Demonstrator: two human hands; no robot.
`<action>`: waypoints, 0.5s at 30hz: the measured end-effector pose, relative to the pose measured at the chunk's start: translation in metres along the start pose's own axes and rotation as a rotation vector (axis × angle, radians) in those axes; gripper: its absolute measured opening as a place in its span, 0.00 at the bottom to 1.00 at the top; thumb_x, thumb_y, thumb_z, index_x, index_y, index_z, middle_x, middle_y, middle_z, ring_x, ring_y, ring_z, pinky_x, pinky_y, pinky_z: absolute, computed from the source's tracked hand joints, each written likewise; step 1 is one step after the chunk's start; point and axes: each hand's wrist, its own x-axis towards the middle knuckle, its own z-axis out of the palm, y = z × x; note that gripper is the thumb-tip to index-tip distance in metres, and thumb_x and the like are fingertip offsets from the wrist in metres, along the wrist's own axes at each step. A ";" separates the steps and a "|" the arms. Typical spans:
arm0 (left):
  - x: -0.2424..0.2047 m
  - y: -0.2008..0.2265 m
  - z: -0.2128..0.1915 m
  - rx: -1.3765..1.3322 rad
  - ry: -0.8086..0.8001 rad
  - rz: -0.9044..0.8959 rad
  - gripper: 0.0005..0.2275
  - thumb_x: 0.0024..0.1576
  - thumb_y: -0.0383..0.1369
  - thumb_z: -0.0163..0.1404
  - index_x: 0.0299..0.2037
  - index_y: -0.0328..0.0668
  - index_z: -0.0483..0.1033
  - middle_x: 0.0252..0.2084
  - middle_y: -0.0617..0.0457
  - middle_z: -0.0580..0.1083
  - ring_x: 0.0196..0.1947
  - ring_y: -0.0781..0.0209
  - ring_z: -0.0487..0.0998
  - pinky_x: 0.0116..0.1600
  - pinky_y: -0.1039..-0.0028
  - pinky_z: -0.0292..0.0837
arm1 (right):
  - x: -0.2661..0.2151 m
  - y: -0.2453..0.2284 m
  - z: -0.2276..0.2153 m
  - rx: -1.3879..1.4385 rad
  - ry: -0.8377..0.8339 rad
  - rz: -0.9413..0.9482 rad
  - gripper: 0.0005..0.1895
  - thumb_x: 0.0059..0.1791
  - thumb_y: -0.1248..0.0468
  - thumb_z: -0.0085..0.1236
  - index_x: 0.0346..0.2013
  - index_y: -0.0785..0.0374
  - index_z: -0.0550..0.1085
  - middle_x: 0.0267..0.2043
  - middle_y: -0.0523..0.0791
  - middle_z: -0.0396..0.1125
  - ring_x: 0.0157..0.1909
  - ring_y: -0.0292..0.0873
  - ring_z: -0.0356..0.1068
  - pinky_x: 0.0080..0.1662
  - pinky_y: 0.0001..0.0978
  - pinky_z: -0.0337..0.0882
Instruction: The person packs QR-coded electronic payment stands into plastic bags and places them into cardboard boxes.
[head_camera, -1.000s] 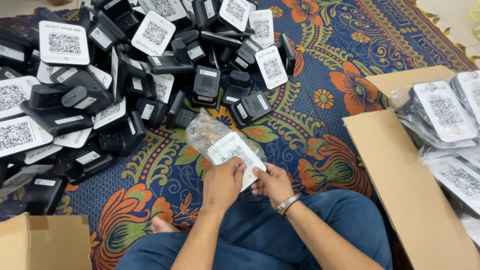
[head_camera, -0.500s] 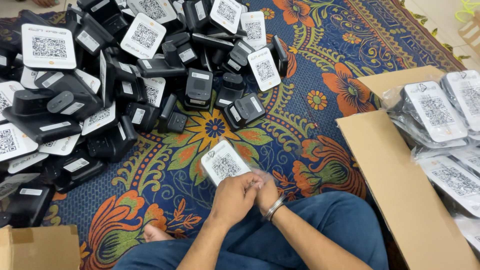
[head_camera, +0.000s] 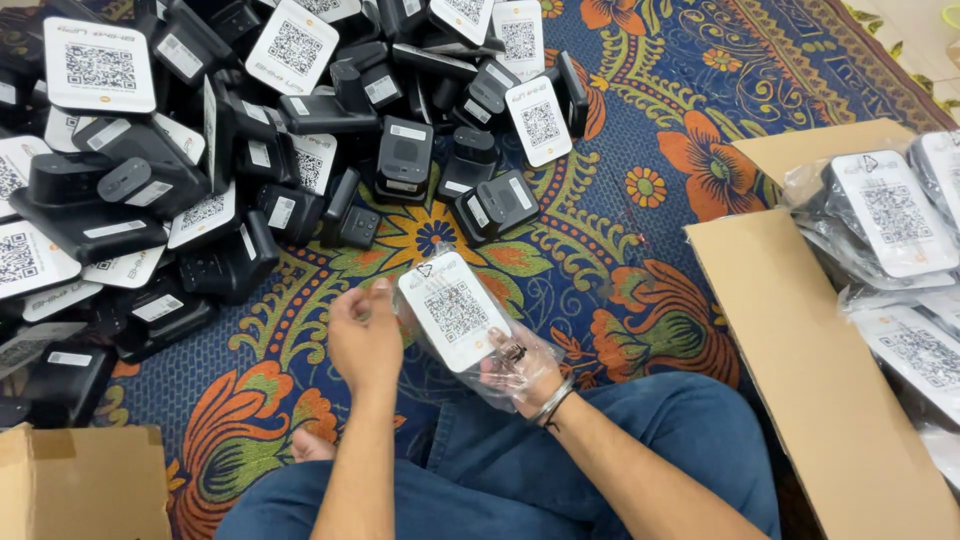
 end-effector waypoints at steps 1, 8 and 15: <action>0.005 -0.012 0.002 0.000 0.004 0.002 0.11 0.60 0.36 0.58 0.40 0.34 0.79 0.30 0.55 0.78 0.28 0.70 0.76 0.34 0.77 0.71 | 0.002 -0.001 0.000 -0.001 -0.005 -0.001 0.27 0.50 0.62 0.60 0.64 0.58 0.71 0.38 0.44 0.73 0.29 0.35 0.72 0.29 0.28 0.77; 0.016 -0.055 0.004 -0.337 -0.166 -0.492 0.12 0.56 0.37 0.56 0.42 0.38 0.83 0.33 0.55 0.77 0.27 0.68 0.72 0.29 0.77 0.65 | -0.017 -0.012 0.019 0.064 -0.088 0.026 0.27 0.51 0.68 0.52 0.66 0.65 0.66 0.43 0.45 0.74 0.35 0.37 0.75 0.34 0.28 0.78; -0.045 -0.027 0.031 0.056 -0.141 -0.547 0.43 0.51 0.38 0.71 0.57 0.12 0.49 0.49 0.32 0.71 0.50 0.45 0.75 0.53 0.65 0.70 | -0.006 0.005 0.007 -0.099 -0.139 -0.042 0.23 0.53 0.68 0.50 0.64 0.65 0.69 0.38 0.47 0.72 0.29 0.37 0.72 0.31 0.29 0.77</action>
